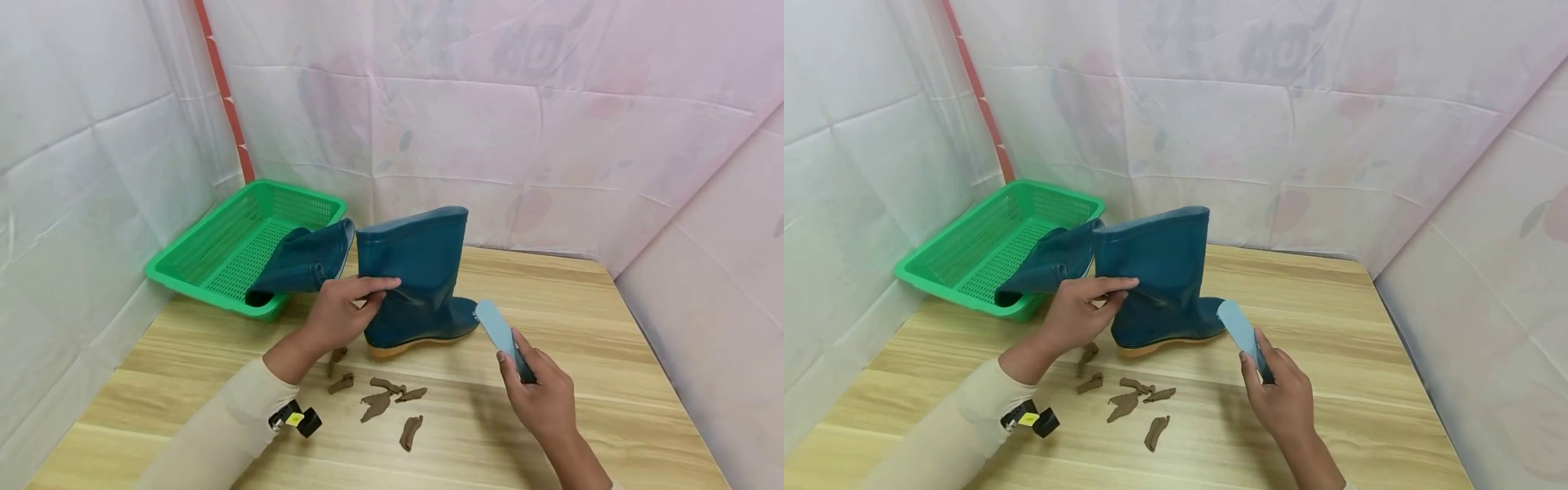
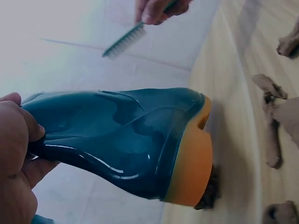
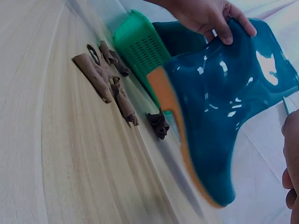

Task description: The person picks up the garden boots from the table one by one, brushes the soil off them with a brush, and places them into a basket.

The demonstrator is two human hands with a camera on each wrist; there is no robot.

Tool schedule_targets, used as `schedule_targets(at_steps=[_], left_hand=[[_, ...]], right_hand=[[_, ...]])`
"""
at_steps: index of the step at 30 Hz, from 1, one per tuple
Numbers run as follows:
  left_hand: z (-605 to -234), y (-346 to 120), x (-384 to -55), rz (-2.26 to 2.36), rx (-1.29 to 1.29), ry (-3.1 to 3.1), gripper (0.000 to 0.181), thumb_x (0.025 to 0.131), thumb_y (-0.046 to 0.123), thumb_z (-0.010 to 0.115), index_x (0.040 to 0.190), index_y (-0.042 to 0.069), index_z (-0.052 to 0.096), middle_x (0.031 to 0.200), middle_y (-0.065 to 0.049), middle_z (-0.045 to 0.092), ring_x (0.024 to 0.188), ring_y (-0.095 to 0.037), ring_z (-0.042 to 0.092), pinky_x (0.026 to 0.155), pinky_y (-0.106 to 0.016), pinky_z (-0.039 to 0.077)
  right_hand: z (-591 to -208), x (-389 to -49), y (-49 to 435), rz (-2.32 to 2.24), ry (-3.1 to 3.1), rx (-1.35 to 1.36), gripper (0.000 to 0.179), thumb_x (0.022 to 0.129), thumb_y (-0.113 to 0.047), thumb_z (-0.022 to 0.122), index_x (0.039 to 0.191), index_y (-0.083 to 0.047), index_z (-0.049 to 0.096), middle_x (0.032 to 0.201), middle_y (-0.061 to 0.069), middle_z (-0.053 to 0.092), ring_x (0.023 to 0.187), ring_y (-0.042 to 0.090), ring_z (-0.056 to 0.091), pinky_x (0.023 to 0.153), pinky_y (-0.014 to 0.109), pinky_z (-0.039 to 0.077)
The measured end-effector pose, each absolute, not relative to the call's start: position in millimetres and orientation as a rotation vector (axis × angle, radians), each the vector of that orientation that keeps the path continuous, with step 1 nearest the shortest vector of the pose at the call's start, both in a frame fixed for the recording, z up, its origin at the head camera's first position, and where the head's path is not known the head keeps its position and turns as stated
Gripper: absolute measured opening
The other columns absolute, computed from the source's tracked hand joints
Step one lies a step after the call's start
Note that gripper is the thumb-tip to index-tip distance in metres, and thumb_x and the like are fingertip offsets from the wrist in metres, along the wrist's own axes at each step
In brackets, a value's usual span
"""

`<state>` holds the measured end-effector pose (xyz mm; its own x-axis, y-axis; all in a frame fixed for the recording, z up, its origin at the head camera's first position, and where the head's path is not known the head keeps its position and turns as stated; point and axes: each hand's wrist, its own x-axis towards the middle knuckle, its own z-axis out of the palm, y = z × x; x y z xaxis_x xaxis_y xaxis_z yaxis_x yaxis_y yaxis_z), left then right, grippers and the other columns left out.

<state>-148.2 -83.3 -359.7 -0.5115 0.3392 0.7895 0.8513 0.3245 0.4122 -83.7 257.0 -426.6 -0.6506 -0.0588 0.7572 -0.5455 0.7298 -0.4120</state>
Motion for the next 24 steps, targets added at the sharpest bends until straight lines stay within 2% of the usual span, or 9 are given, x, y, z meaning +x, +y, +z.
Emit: schedule_targets(at_steps=[7,19,24], left_hand=[[-338.4,-88.0,-146.9,-1.197,-0.987,-2.031,0.045,0.087,-0.013,0.072,0.128,0.005,0.072,0.119,-0.010,0.073,0.052,-0.006,0.035,0.051,-0.025,0.038],[-296.8,-99.1,-141.6,-1.162,-0.939,-2.088,0.047,0.088,-0.011,0.072,0.131,0.009,0.072,0.109,-0.005,0.075,0.052,-0.009,0.031,0.051,-0.028,0.034],[-280.7,-105.1,-140.2,-1.252,-0.890,-2.070,0.047,0.088,-0.011,0.073,0.130,0.010,0.072,0.110,-0.004,0.075,0.047,-0.011,0.028,0.048,-0.029,0.032]], right_hand=[[-427.2,-85.4,257.0,0.828,-2.182,0.412,0.060,0.072,0.008,0.084,0.130,-0.001,0.070,0.090,0.017,0.074,0.067,0.024,0.063,0.062,0.014,0.046],[-429.7,-84.7,258.7,0.859,-2.171,0.335,0.056,0.077,0.009,0.081,0.131,0.003,0.067,0.096,0.024,0.074,0.078,0.039,0.071,0.078,0.003,0.040],[-431.4,-85.2,258.6,0.861,-2.187,0.301,0.055,0.078,0.008,0.081,0.131,0.004,0.067,0.095,0.025,0.074,0.078,0.040,0.071,0.076,0.002,0.040]])
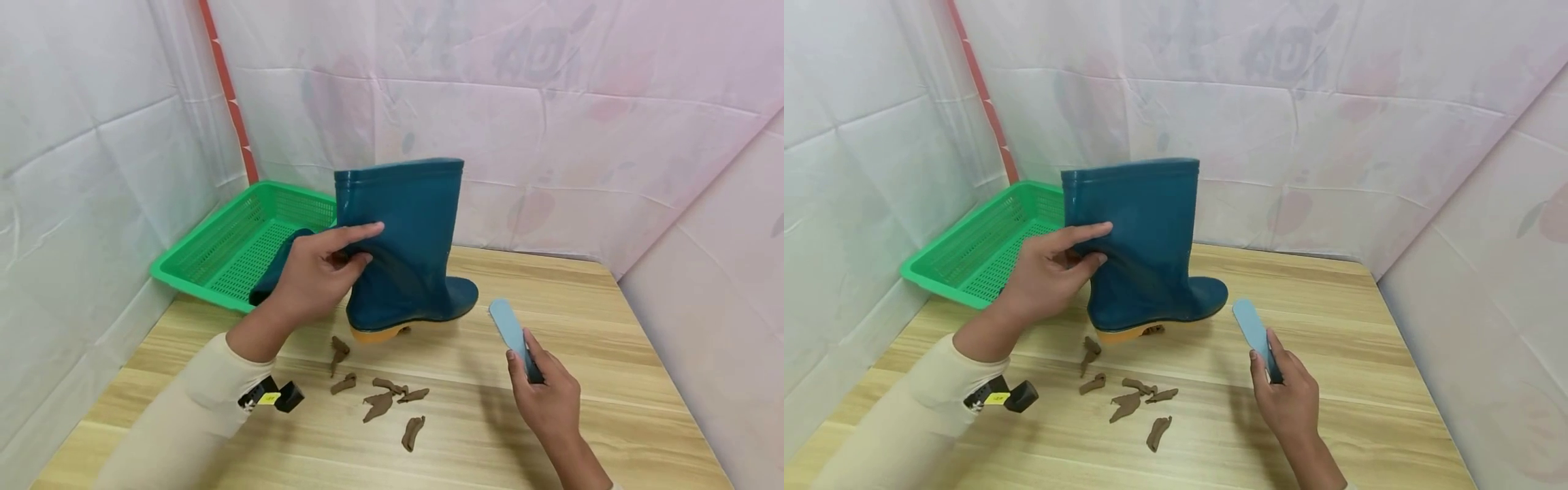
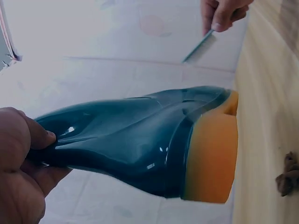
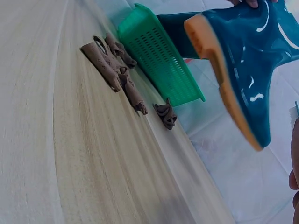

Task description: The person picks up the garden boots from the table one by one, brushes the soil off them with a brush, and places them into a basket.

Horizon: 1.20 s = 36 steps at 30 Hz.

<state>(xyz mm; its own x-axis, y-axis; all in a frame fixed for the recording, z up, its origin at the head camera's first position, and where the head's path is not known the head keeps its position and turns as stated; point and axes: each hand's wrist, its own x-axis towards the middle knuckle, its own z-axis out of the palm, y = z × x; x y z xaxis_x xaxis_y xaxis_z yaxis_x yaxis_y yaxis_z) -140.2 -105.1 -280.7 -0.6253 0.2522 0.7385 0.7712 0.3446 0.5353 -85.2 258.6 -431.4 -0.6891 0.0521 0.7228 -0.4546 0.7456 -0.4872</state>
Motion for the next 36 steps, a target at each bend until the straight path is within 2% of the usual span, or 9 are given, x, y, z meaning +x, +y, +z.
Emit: schedule_targets(at_steps=[7,15,22,29,36], left_hand=[[-263.4,-109.6,-143.1,-1.292,-0.900,-2.018,0.045,0.090,-0.012,0.071,0.130,0.007,0.072,0.121,-0.006,0.072,0.045,-0.014,0.028,0.047,-0.028,0.030],[-247.4,-120.6,-152.6,-1.193,-0.976,-1.939,0.039,0.089,-0.012,0.072,0.126,0.000,0.072,0.120,-0.011,0.073,0.044,-0.011,0.025,0.046,-0.026,0.028],[-235.4,-135.5,-155.9,-1.166,-0.948,-1.936,0.038,0.088,-0.011,0.074,0.124,0.001,0.074,0.121,-0.009,0.073,0.042,-0.009,0.025,0.045,-0.026,0.028],[-220.8,-151.5,-156.0,-1.185,-0.927,-1.912,0.039,0.088,-0.014,0.072,0.124,-0.003,0.072,0.112,-0.014,0.074,0.041,-0.006,0.027,0.043,-0.024,0.026],[-210.0,-159.7,-153.0,-1.174,-0.830,-1.823,0.041,0.085,-0.016,0.072,0.123,0.000,0.073,0.114,-0.006,0.075,0.040,-0.007,0.026,0.045,-0.023,0.025]], right_hand=[[-434.0,-86.2,259.2,0.889,-2.211,0.266,0.052,0.080,0.006,0.081,0.130,0.003,0.067,0.095,0.024,0.074,0.078,0.039,0.071,0.073,0.003,0.041],[-436.2,-86.9,258.5,0.897,-2.229,0.266,0.052,0.081,0.005,0.081,0.131,0.002,0.067,0.096,0.022,0.074,0.077,0.036,0.071,0.070,0.004,0.042],[-439.3,-90.4,258.9,0.894,-2.251,0.306,0.052,0.081,0.005,0.081,0.131,0.004,0.066,0.097,0.024,0.074,0.077,0.034,0.071,0.067,0.004,0.043],[-444.9,-91.6,260.6,0.895,-2.306,0.306,0.051,0.083,0.002,0.081,0.131,0.008,0.065,0.096,0.026,0.073,0.077,0.034,0.072,0.064,0.005,0.043],[-446.5,-91.5,261.1,0.894,-2.315,0.290,0.051,0.084,0.001,0.081,0.131,0.008,0.065,0.099,0.027,0.072,0.079,0.035,0.072,0.066,0.002,0.040]])
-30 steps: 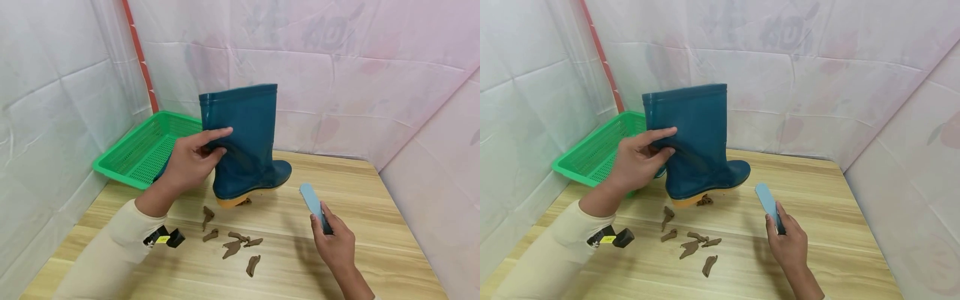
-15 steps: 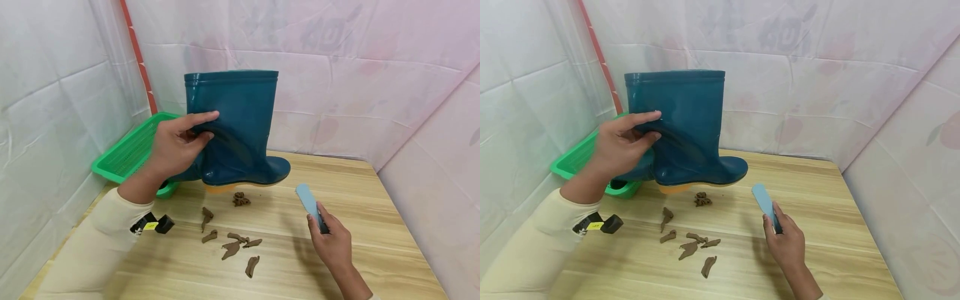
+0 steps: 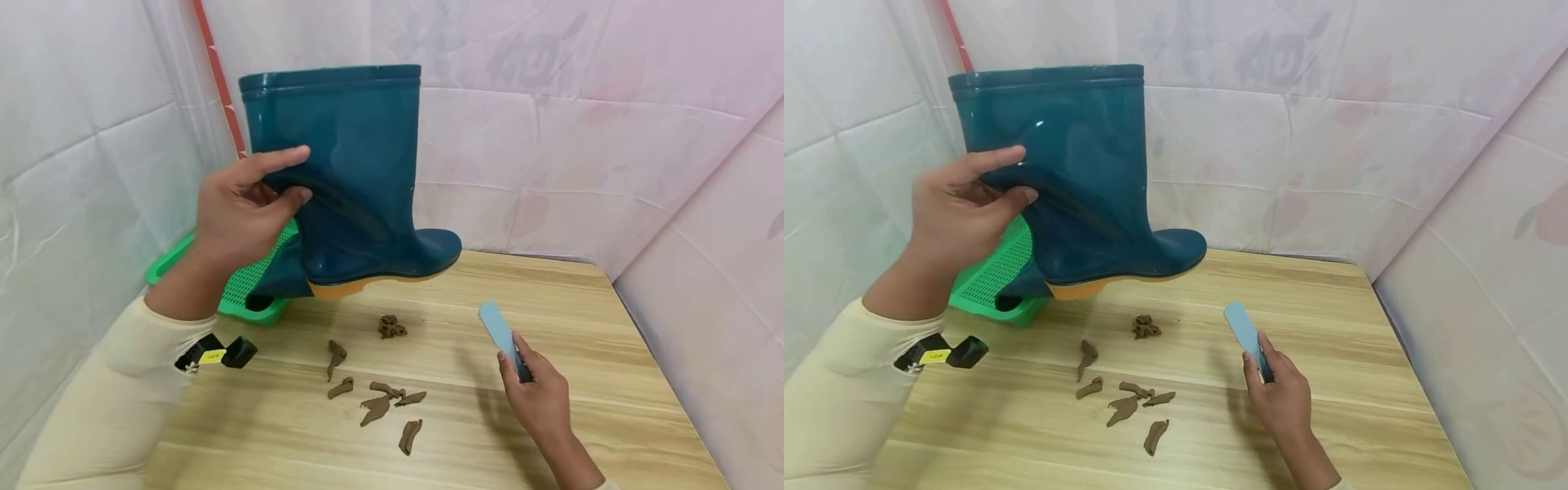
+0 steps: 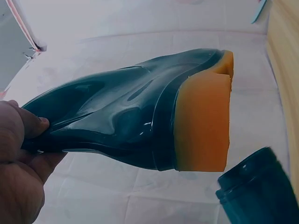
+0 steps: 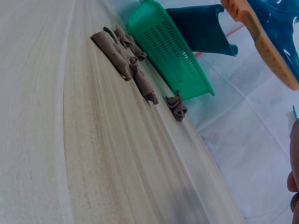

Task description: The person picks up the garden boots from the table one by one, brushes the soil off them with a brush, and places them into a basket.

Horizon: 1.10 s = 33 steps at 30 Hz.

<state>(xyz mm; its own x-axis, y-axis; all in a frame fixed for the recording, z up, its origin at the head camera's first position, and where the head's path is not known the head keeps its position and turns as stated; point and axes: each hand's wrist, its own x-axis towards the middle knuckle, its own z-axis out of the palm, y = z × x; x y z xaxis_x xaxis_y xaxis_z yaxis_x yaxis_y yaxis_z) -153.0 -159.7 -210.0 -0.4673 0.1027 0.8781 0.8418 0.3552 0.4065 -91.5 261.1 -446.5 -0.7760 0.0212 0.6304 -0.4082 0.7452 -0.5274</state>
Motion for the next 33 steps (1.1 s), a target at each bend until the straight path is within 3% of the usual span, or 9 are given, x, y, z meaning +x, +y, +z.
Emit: schedule_targets(at_steps=[5,8,11,13,17,24,28,33], left_hand=[[-202.8,-172.5,-152.2,-1.154,-0.796,-1.786,0.043,0.083,-0.018,0.073,0.123,-0.002,0.072,0.109,-0.004,0.076,0.039,-0.006,0.025,0.045,-0.022,0.025],[-199.8,-181.6,-152.8,-1.145,-0.764,-1.782,0.044,0.082,-0.020,0.072,0.123,-0.001,0.072,0.111,-0.005,0.076,0.040,-0.006,0.027,0.047,-0.021,0.027],[-198.0,-189.1,-153.5,-1.123,-0.729,-1.785,0.043,0.082,-0.019,0.071,0.122,-0.001,0.073,0.107,-0.002,0.076,0.041,-0.006,0.029,0.048,-0.020,0.029],[-197.7,-194.1,-154.1,-1.102,-0.709,-1.787,0.042,0.082,-0.019,0.071,0.121,-0.002,0.073,0.106,-0.001,0.076,0.041,-0.005,0.029,0.049,-0.019,0.030],[-199.0,-204.2,-155.1,-1.072,-0.663,-1.797,0.042,0.082,-0.019,0.071,0.120,0.000,0.074,0.107,-0.002,0.076,0.042,-0.005,0.028,0.051,-0.018,0.030],[-200.6,-224.7,-152.4,-1.050,-0.579,-1.801,0.041,0.086,-0.015,0.070,0.122,0.004,0.074,0.105,-0.006,0.076,0.044,-0.004,0.033,0.053,-0.017,0.033],[-201.4,-234.7,-151.7,-1.036,-0.513,-1.781,0.040,0.086,-0.013,0.071,0.122,0.005,0.075,0.107,-0.006,0.076,0.045,-0.002,0.036,0.055,-0.015,0.036],[-204.8,-245.9,-151.0,-1.053,-0.446,-1.755,0.041,0.085,-0.015,0.068,0.121,0.003,0.074,0.112,-0.008,0.075,0.049,0.001,0.045,0.057,-0.013,0.038]], right_hand=[[-447.6,-91.4,260.9,0.893,-2.317,0.288,0.050,0.084,0.000,0.081,0.130,0.007,0.066,0.099,0.026,0.073,0.079,0.035,0.072,0.064,0.009,0.048],[-447.4,-90.7,260.9,0.892,-2.312,0.293,0.049,0.084,0.001,0.080,0.130,0.008,0.065,0.100,0.027,0.072,0.082,0.038,0.073,0.062,0.029,0.057],[-446.9,-89.8,261.5,0.893,-2.308,0.294,0.049,0.085,0.002,0.079,0.130,0.008,0.065,0.100,0.028,0.072,0.082,0.041,0.073,0.059,0.046,0.056],[-446.6,-89.5,262.0,0.888,-2.314,0.286,0.049,0.085,0.001,0.079,0.131,0.008,0.065,0.100,0.028,0.072,0.082,0.040,0.073,0.059,0.043,0.057],[-447.3,-88.9,262.3,0.883,-2.327,0.268,0.049,0.085,-0.001,0.080,0.131,0.005,0.066,0.099,0.026,0.073,0.080,0.035,0.073,0.061,0.022,0.054],[-446.9,-88.2,259.2,0.866,-2.322,0.265,0.049,0.083,0.001,0.082,0.130,0.005,0.067,0.098,0.024,0.074,0.077,0.031,0.071,0.059,0.025,0.054],[-445.6,-87.6,257.5,0.863,-2.317,0.262,0.049,0.083,0.001,0.082,0.129,0.004,0.068,0.096,0.022,0.074,0.074,0.026,0.068,0.060,0.016,0.049],[-445.2,-87.6,257.0,0.853,-2.303,0.282,0.049,0.082,0.002,0.082,0.129,0.004,0.068,0.095,0.021,0.074,0.072,0.024,0.065,0.060,0.016,0.048]])
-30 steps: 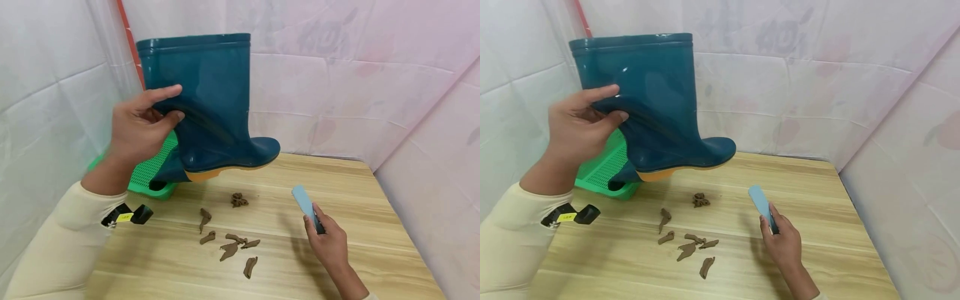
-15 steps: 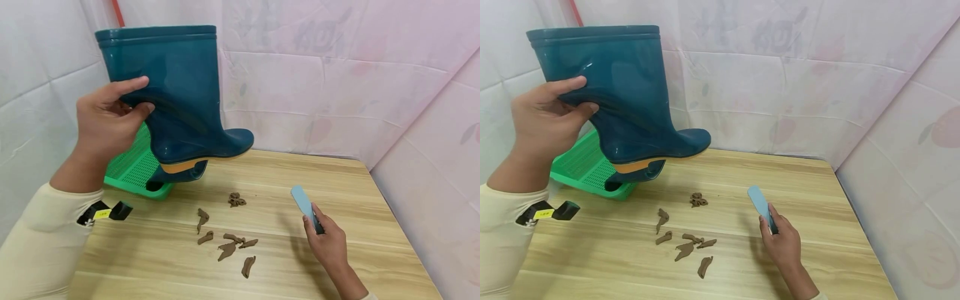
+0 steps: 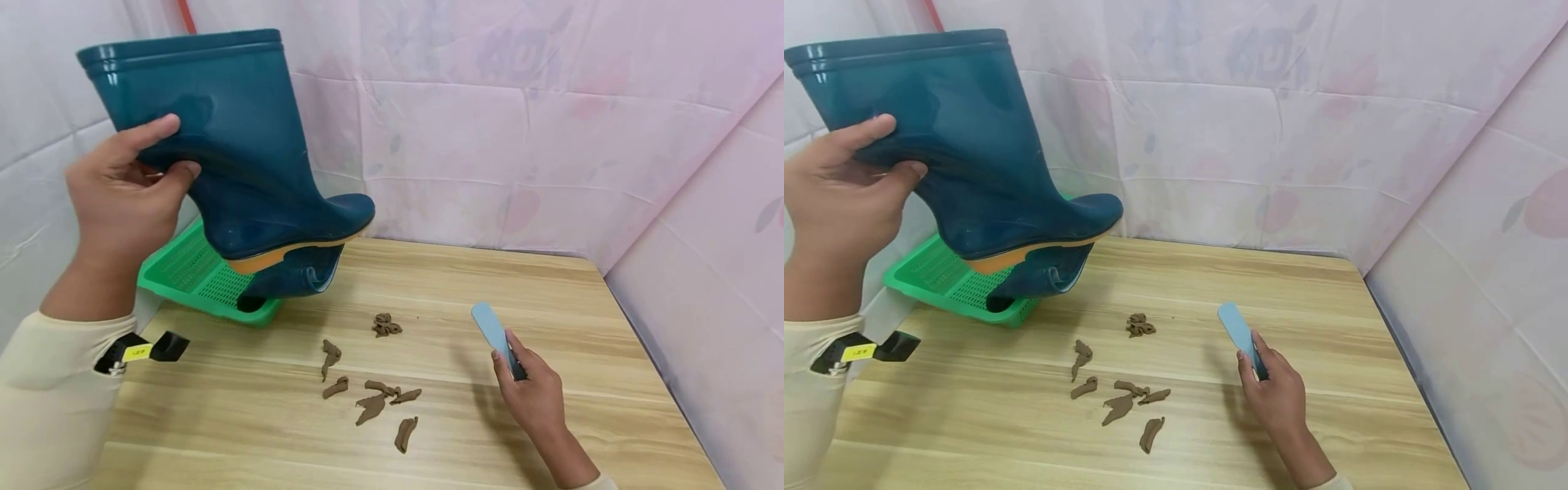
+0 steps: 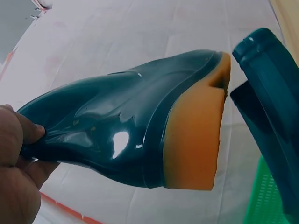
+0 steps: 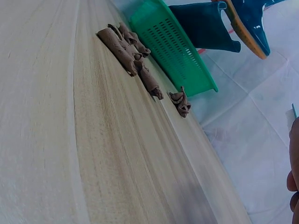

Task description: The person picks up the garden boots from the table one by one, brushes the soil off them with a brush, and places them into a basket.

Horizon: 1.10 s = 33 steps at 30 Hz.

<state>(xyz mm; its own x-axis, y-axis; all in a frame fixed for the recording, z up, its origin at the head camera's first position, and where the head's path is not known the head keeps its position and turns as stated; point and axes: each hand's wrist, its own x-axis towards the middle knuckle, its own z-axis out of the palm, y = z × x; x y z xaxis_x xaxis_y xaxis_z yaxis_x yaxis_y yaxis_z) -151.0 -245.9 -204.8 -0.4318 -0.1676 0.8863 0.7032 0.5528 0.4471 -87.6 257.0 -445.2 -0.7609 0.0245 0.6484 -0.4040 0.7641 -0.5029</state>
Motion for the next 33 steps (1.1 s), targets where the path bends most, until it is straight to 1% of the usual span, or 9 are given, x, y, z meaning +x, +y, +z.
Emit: schedule_targets(at_steps=[6,10,14,18,22,25,29,31,33], left_hand=[[-210.2,-257.1,-149.5,-0.988,-0.380,-1.788,0.045,0.088,-0.015,0.064,0.125,0.009,0.074,0.122,-0.010,0.072,0.056,0.001,0.048,0.058,-0.011,0.038],[-214.9,-262.6,-151.0,-0.978,-0.325,-1.784,0.046,0.089,-0.013,0.064,0.126,0.013,0.074,0.120,-0.008,0.073,0.058,0.001,0.049,0.059,-0.011,0.040],[-217.3,-269.0,-151.8,-0.995,-0.272,-1.767,0.047,0.090,-0.013,0.063,0.127,0.013,0.074,0.122,-0.007,0.072,0.061,0.000,0.052,0.061,-0.011,0.041],[-216.2,-273.8,-150.2,-0.988,-0.222,-1.768,0.047,0.091,-0.012,0.062,0.128,0.014,0.073,0.123,-0.004,0.071,0.062,0.000,0.049,0.061,-0.010,0.038],[-215.0,-274.7,-149.0,-0.994,-0.154,-1.766,0.046,0.092,-0.009,0.061,0.126,0.017,0.075,0.111,0.006,0.070,0.054,-0.001,0.034,0.058,-0.011,0.031],[-215.8,-273.4,-148.7,-0.997,-0.113,-1.760,0.047,0.091,-0.009,0.059,0.124,0.020,0.076,0.100,0.013,0.066,0.052,-0.001,0.030,0.057,-0.012,0.028],[-220.9,-273.9,-150.4,-1.010,-0.055,-1.762,0.047,0.090,-0.009,0.059,0.121,0.021,0.076,0.071,0.021,0.057,0.049,-0.002,0.025,0.054,-0.015,0.022],[-225.5,-276.7,-153.1,-1.034,-0.026,-1.760,0.046,0.089,-0.008,0.060,0.120,0.022,0.076,0.061,0.022,0.052,0.048,-0.004,0.023,0.053,-0.016,0.020],[-231.5,-280.7,-156.5,-1.065,0.005,-1.757,0.045,0.089,-0.007,0.060,0.119,0.023,0.076,0.063,0.020,0.058,0.047,-0.005,0.023,0.053,-0.017,0.019]], right_hand=[[-445.0,-89.0,257.2,0.849,-2.289,0.302,0.049,0.081,0.003,0.082,0.128,0.006,0.068,0.093,0.020,0.074,0.069,0.022,0.062,0.057,0.017,0.047],[-444.3,-88.3,256.4,0.855,-2.302,0.296,0.048,0.081,0.003,0.082,0.127,0.006,0.068,0.093,0.021,0.074,0.068,0.022,0.062,0.057,0.017,0.047],[-445.0,-87.8,256.0,0.855,-2.305,0.299,0.048,0.081,0.003,0.082,0.127,0.006,0.069,0.093,0.021,0.074,0.069,0.022,0.062,0.058,0.017,0.047],[-445.8,-87.6,256.2,0.842,-2.307,0.301,0.048,0.081,0.003,0.082,0.127,0.006,0.069,0.093,0.021,0.074,0.069,0.022,0.062,0.058,0.022,0.049],[-446.1,-86.8,256.1,0.840,-2.311,0.290,0.048,0.081,0.002,0.082,0.127,0.006,0.069,0.094,0.021,0.074,0.071,0.022,0.063,0.059,0.024,0.051],[-446.5,-86.0,255.7,0.850,-2.318,0.283,0.048,0.081,0.002,0.082,0.127,0.005,0.069,0.094,0.021,0.074,0.069,0.022,0.062,0.058,0.021,0.049],[-446.6,-85.2,255.2,0.852,-2.328,0.276,0.048,0.082,0.001,0.082,0.128,0.004,0.069,0.093,0.020,0.074,0.068,0.021,0.060,0.058,0.018,0.046],[-446.3,-84.8,255.0,0.847,-2.331,0.273,0.048,0.082,0.001,0.082,0.128,0.004,0.069,0.093,0.020,0.074,0.068,0.021,0.060,0.058,0.018,0.046],[-445.9,-84.3,255.0,0.845,-2.331,0.272,0.048,0.082,0.001,0.082,0.128,0.004,0.069,0.093,0.020,0.074,0.068,0.021,0.060,0.058,0.018,0.046]])
